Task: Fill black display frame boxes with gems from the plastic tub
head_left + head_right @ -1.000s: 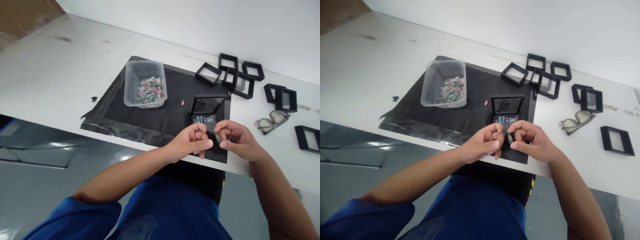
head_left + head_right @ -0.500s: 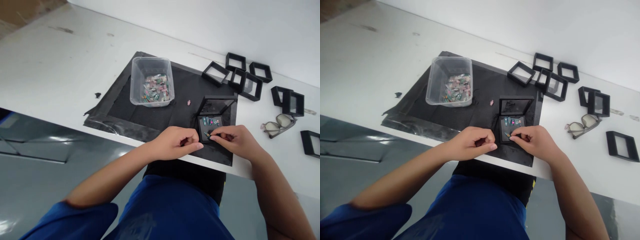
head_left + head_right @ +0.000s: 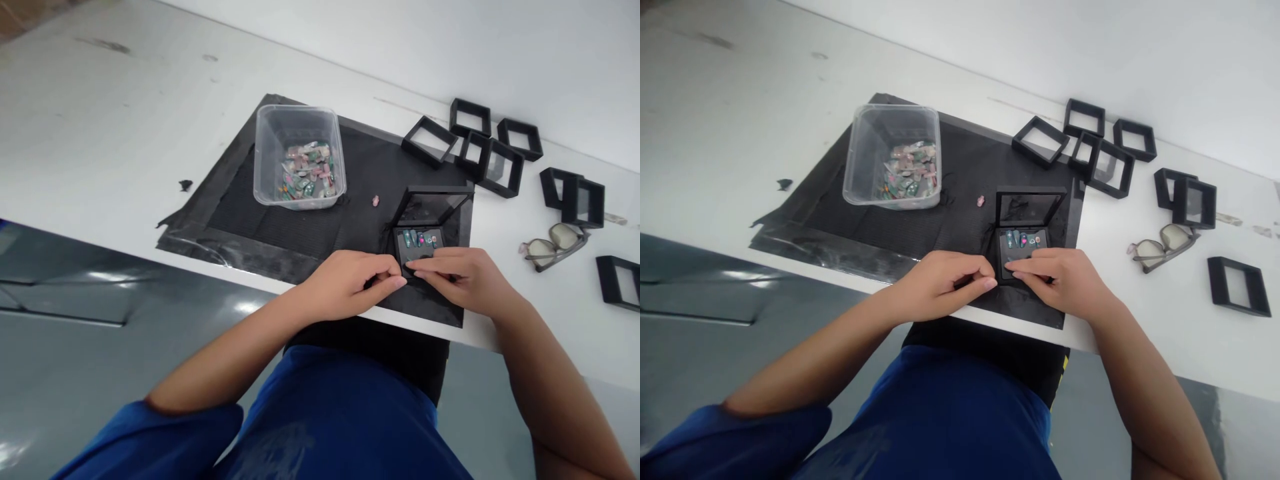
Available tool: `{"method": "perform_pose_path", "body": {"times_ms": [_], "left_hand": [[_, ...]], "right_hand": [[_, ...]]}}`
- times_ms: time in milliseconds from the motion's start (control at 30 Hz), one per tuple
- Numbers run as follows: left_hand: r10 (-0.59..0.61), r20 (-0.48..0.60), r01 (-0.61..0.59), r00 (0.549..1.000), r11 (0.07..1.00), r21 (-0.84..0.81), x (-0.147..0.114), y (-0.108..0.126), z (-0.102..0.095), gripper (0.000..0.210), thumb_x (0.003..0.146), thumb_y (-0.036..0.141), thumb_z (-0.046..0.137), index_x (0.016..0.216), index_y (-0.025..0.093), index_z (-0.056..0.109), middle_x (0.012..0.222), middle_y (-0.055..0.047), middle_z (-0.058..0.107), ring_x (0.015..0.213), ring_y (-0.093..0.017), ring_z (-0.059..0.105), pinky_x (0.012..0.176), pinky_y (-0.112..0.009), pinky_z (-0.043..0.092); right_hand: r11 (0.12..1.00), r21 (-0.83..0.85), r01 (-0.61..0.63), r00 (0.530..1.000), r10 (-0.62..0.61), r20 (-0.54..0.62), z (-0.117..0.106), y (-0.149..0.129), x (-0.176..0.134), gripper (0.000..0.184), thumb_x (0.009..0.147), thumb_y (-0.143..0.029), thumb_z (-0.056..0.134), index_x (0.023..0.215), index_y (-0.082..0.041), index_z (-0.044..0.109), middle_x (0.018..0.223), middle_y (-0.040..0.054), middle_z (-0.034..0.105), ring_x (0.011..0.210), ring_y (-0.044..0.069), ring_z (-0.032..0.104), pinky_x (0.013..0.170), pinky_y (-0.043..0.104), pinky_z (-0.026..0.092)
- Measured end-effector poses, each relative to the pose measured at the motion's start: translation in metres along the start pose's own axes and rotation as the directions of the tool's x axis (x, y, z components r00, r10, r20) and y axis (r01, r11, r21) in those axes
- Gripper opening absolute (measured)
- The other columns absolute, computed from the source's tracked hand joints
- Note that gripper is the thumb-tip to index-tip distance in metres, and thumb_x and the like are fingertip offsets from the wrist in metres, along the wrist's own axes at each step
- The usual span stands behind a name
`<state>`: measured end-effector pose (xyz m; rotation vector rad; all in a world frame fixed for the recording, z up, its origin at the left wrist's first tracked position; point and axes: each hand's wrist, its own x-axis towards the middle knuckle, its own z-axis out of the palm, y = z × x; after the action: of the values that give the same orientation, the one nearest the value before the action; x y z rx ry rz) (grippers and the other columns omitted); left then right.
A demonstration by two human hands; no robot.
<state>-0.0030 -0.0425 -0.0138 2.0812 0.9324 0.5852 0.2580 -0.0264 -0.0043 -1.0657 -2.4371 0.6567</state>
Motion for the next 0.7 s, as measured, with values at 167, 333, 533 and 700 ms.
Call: {"method": "perform_pose_path", "body": {"times_ms": [167,333,533,700], "left_hand": [[0.019,0.015,-0.019,1.000,0.999,0.032,0.001,-0.002,0.003,0.028,0.102,0.042,0.059,0.089,0.020,0.069,0.066,0.006,0.064,0.060,-0.009,0.054,0.063,-0.023,0.034],[0.035,0.023,-0.034,0.999,0.999,-0.030,0.000,-0.001,0.003,0.037,0.101,0.044,0.061,0.074,0.018,0.062,0.066,0.005,0.063,0.061,-0.008,0.052,0.063,-0.023,0.033],[0.019,-0.006,-0.019,1.000,0.992,-0.121,-0.002,0.000,0.000,0.036,0.100,0.041,0.062,0.072,0.018,0.061,0.065,0.005,0.059,0.059,-0.007,0.049,0.062,-0.022,0.033],[0.035,-0.005,-0.035,0.999,0.993,-0.112,-0.004,-0.002,-0.001,0.034,0.100,0.040,0.062,0.075,0.018,0.062,0.067,0.005,0.061,0.062,-0.007,0.052,0.062,-0.021,0.035]], "right_hand": [[0.999,-0.026,-0.019,1.000,0.019,0.012,0.002,0.001,0.004,0.022,0.101,-0.031,0.065,0.110,-0.030,0.085,0.065,-0.0033,0.067,0.056,0.010,0.055,0.054,0.024,0.038],[0.996,-0.052,-0.067,0.997,0.065,-0.049,0.000,0.006,-0.001,0.029,0.097,-0.040,0.072,0.118,-0.025,0.082,0.053,-0.0079,0.051,0.049,0.008,0.045,0.052,0.025,0.036],[0.992,-0.080,-0.099,0.991,0.091,-0.095,-0.001,0.010,-0.005,0.026,0.093,-0.043,0.077,0.108,-0.023,0.085,0.053,-0.0071,0.057,0.046,0.007,0.043,0.048,0.026,0.032],[0.995,-0.067,-0.072,0.993,0.065,-0.098,0.002,0.008,-0.003,0.023,0.096,-0.039,0.074,0.110,-0.025,0.085,0.055,-0.0059,0.058,0.051,0.009,0.049,0.054,0.025,0.040]]}}
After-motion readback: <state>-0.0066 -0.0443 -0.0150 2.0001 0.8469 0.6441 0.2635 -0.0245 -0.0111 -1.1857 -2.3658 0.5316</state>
